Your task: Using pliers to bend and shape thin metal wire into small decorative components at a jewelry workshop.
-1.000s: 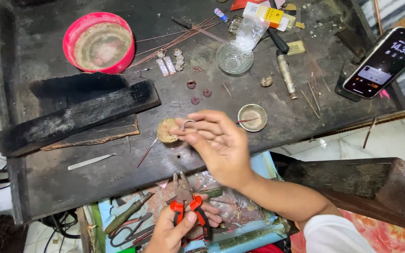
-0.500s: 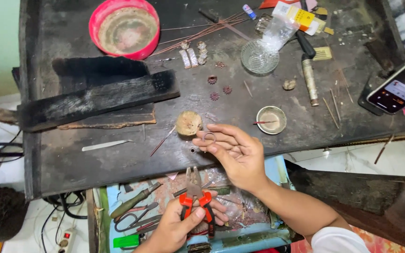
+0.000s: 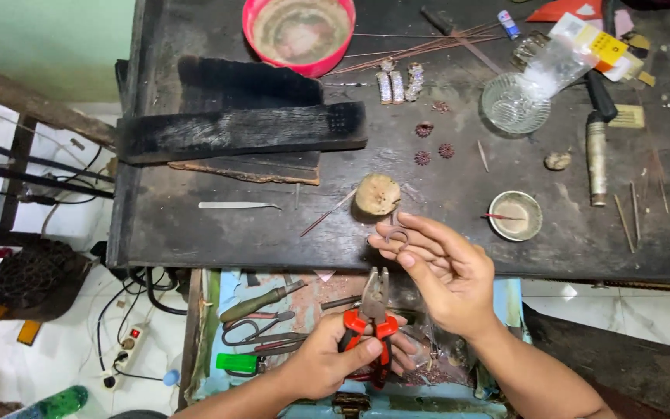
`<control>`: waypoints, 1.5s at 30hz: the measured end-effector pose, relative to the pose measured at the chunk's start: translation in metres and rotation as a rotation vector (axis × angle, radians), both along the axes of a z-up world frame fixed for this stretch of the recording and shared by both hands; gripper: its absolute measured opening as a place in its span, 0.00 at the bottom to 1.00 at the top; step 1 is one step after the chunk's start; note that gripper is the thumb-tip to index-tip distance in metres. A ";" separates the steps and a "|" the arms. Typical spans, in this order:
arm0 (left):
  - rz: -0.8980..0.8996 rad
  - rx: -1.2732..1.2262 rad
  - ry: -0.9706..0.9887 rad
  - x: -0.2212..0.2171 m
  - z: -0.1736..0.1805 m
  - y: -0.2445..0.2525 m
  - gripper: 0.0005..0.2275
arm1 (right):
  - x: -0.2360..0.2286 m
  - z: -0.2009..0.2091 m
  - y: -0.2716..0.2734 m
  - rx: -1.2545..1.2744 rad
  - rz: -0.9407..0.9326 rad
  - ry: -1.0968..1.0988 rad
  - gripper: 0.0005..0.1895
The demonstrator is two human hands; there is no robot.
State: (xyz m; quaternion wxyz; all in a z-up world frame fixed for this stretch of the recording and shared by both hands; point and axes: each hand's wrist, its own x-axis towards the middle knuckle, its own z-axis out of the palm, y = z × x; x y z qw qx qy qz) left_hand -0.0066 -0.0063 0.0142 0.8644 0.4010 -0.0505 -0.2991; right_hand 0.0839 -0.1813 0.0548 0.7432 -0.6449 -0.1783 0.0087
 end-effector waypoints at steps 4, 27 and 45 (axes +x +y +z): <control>-0.031 0.017 0.006 0.000 0.001 0.001 0.26 | -0.001 0.002 -0.002 -0.013 0.059 -0.021 0.20; -0.017 -0.043 -0.009 -0.003 0.003 0.000 0.21 | 0.000 0.003 -0.009 -0.066 0.180 0.044 0.20; -0.034 0.054 0.093 0.000 0.008 0.001 0.21 | 0.010 0.000 -0.004 -0.030 0.116 -0.070 0.05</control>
